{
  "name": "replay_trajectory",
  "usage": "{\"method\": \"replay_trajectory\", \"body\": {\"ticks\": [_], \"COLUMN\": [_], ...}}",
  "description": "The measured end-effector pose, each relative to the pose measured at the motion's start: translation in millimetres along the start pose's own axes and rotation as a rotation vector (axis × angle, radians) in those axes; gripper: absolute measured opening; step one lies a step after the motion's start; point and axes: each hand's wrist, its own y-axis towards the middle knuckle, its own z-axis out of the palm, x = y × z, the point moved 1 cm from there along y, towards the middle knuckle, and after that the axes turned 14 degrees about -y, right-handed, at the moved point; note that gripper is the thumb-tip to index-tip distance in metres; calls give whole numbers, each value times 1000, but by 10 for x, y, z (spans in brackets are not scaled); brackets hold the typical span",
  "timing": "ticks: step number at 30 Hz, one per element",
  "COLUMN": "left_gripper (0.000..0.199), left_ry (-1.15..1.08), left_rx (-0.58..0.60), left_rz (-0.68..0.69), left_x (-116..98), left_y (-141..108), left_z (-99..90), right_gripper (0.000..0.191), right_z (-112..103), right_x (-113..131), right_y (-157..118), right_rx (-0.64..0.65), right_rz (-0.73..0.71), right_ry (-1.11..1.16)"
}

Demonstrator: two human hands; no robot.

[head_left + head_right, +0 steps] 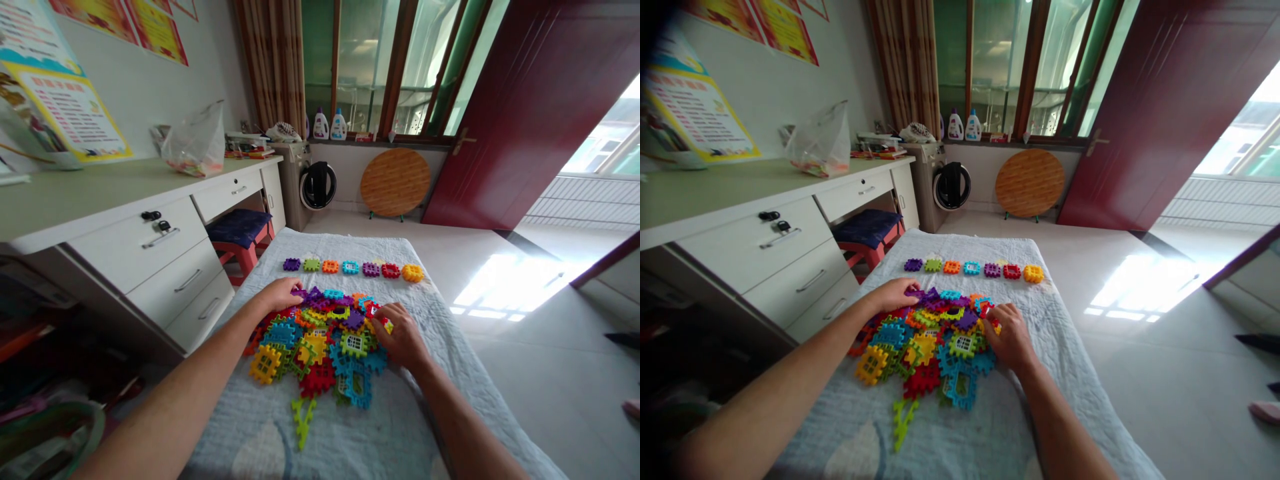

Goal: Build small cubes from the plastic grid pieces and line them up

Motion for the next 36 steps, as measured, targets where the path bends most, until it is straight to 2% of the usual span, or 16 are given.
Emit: {"method": "replay_trajectory", "body": {"ticks": [2,5,11,14,19,21,25,31,36], "left_gripper": [29,32,31,27,23,21,20,14,26], "left_ry": [38,24,-263,-334,-175,-52,106,118,105], "left_rx": [4,-60,-89,-164,-390,-424,-320,-36,-5], "left_rz": [5,27,20,78,262,323,337,190,66], "left_x": [-4,-36,-55,-152,-404,-469,-500,-497,-481], "left_y": [5,-9,-39,-80,-185,-223,-272,-298,-253], "left_z": [15,11,-50,-87,-49,24,207,292,275], "right_gripper": [12,11,12,12,11,11,11,12,11], "right_z": [2,6,-4,-13,-9,-9,-16,-8,3], "right_x": [-7,-18,-11,-3,-4,-4,1,-8,-14], "right_y": [0,5,11,8,4,5,7,5,9], "right_rx": [-1,1,3,8,10,11,8,3,15], "right_rz": [0,-2,1,-3,9,12,11,-7,-11], "right_ry": [1,1,-2,-2,-11,-15,-16,-17,-17]}}
